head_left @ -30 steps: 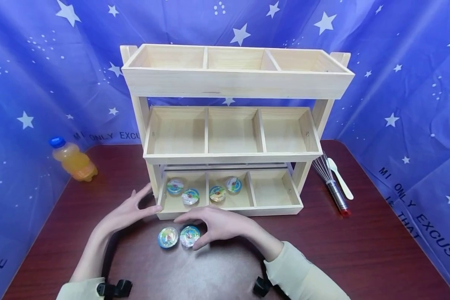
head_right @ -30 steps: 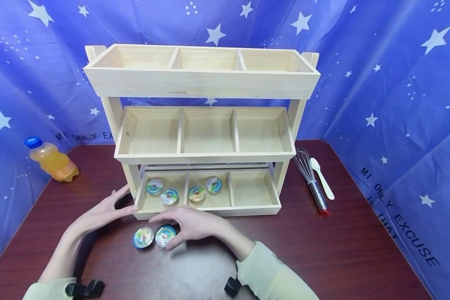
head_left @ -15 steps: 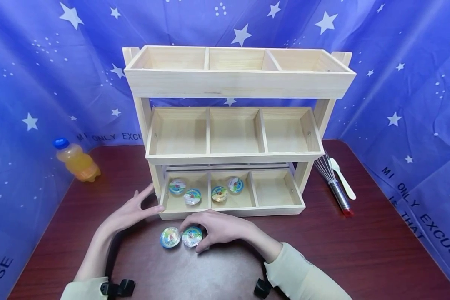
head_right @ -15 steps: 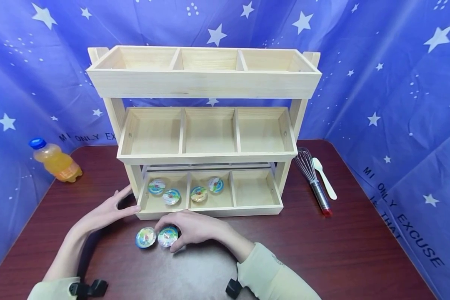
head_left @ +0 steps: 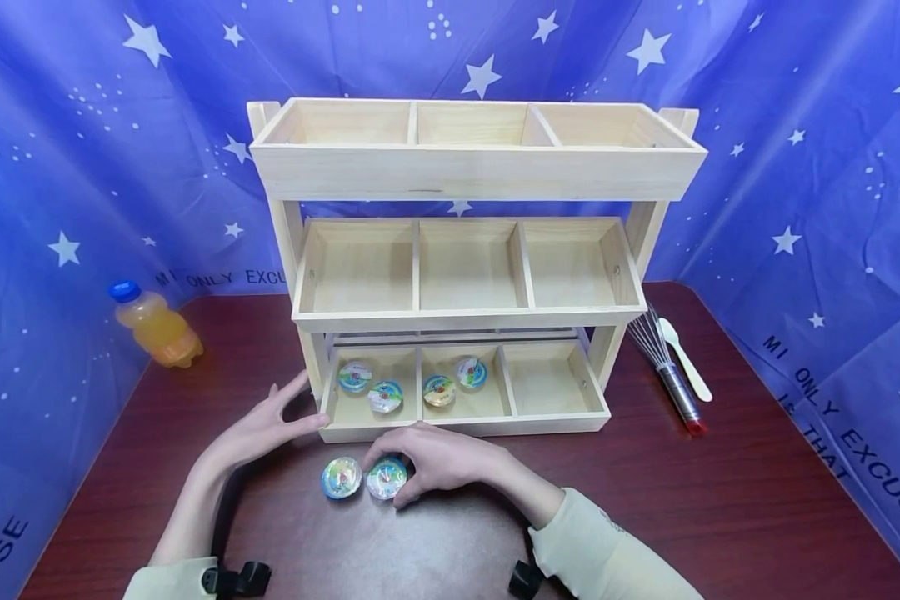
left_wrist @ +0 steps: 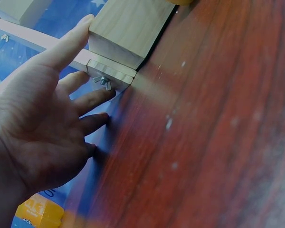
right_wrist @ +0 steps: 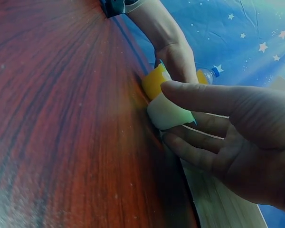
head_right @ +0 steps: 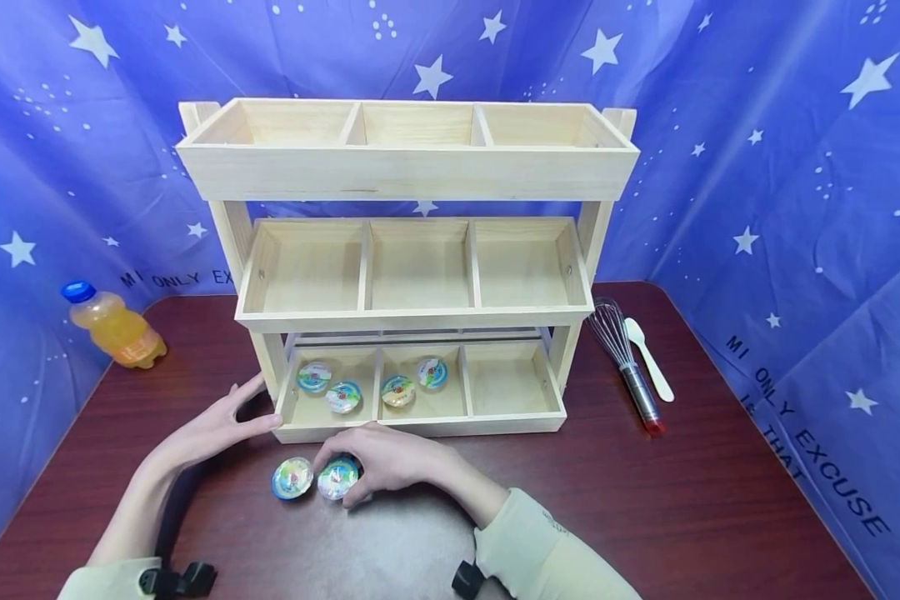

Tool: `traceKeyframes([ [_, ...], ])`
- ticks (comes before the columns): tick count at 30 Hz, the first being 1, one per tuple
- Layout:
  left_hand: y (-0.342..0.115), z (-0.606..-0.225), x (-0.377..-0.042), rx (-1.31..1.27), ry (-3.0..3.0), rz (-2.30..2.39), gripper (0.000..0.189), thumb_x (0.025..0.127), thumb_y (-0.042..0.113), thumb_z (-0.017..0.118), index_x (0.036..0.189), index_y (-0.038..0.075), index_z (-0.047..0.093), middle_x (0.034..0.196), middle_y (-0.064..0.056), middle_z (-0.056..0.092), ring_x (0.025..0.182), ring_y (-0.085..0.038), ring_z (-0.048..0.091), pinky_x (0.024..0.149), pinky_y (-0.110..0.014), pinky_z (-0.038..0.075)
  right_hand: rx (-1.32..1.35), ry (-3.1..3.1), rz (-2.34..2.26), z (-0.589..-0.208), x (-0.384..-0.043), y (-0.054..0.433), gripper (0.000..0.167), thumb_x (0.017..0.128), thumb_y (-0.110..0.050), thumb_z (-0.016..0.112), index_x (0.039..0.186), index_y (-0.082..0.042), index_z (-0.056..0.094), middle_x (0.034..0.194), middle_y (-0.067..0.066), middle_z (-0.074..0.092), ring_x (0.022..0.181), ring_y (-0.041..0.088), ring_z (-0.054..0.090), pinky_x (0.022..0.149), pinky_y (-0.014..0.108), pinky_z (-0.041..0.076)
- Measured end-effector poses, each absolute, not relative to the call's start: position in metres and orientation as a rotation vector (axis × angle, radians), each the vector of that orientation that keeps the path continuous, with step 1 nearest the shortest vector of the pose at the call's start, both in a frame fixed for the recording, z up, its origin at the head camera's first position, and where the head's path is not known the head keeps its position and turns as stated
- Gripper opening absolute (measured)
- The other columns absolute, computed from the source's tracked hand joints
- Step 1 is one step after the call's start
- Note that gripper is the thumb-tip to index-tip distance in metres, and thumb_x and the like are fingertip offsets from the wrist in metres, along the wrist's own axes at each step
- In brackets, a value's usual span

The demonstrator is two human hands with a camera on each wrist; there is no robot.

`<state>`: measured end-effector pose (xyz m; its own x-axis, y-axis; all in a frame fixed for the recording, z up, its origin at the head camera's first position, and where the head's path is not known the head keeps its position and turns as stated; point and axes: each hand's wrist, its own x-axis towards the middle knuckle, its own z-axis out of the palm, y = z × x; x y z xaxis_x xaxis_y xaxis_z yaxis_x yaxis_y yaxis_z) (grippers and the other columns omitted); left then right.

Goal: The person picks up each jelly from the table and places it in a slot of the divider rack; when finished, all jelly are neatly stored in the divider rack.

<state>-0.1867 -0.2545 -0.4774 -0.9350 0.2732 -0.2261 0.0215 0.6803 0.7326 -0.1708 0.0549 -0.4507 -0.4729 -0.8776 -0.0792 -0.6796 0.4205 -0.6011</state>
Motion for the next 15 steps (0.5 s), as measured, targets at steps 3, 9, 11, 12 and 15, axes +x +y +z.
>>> traceKeyframes([
  [3, -0.254, -0.478, -0.185, 0.225, 2.573, 1.118, 0.096, 0.094, 0.053, 0.068, 0.167, 0.026, 0.011, 0.171, -0.024, 0.013, 0.151, -0.064, -0.009, 0.114, -0.085, 0.005, -1.329, 2.289, -0.718, -0.45, -0.17, 0.057, 0.053, 0.079, -0.024, 0.089, 0.127, -0.026, 0.068, 0.127, -0.014, 0.07, 0.112, -0.009, 0.058, 0.101, 0.013, 0.047],
  [9, -0.253, -0.478, -0.185, 0.224, 2.567, 1.123, 0.096, 0.094, 0.053, 0.068, 0.167, 0.026, 0.011, 0.172, -0.023, 0.013, 0.151, -0.065, -0.009, 0.113, -0.085, 0.005, -1.288, 2.255, -0.765, -0.444, -0.172, 0.066, 0.051, 0.079, -0.026, 0.09, 0.127, -0.026, 0.07, 0.125, -0.016, 0.071, 0.109, -0.009, 0.058, 0.099, 0.016, 0.049],
  [11, -0.253, -0.477, -0.185, 0.216, 2.565, 1.123, 0.096, 0.094, 0.053, 0.068, 0.167, 0.026, 0.011, 0.172, -0.023, 0.013, 0.151, -0.064, -0.009, 0.113, -0.086, 0.005, -1.237, 2.247, -0.803, -0.439, -0.174, 0.071, 0.051, 0.079, -0.026, 0.09, 0.127, -0.026, 0.07, 0.125, -0.014, 0.071, 0.11, -0.007, 0.059, 0.099, 0.017, 0.05],
  [12, -0.253, -0.477, -0.186, 0.213, 2.564, 1.123, 0.096, 0.094, 0.053, 0.068, 0.167, 0.026, 0.011, 0.172, -0.022, 0.013, 0.151, -0.064, -0.009, 0.113, -0.086, 0.005, -1.213, 2.244, -0.824, -0.436, -0.175, 0.073, 0.051, 0.079, -0.026, 0.09, 0.127, -0.025, 0.071, 0.125, -0.014, 0.071, 0.11, -0.006, 0.059, 0.099, 0.018, 0.051],
  [15, -0.252, -0.477, -0.187, 0.211, 2.561, 1.132, 0.096, 0.094, 0.053, 0.069, 0.167, 0.027, 0.011, 0.173, -0.021, 0.013, 0.152, -0.063, -0.009, 0.113, -0.086, 0.005, -1.156, 2.234, -0.91, -0.429, -0.179, 0.081, 0.052, 0.079, -0.024, 0.09, 0.127, -0.023, 0.072, 0.126, -0.011, 0.072, 0.111, -0.003, 0.061, 0.099, 0.019, 0.052],
])
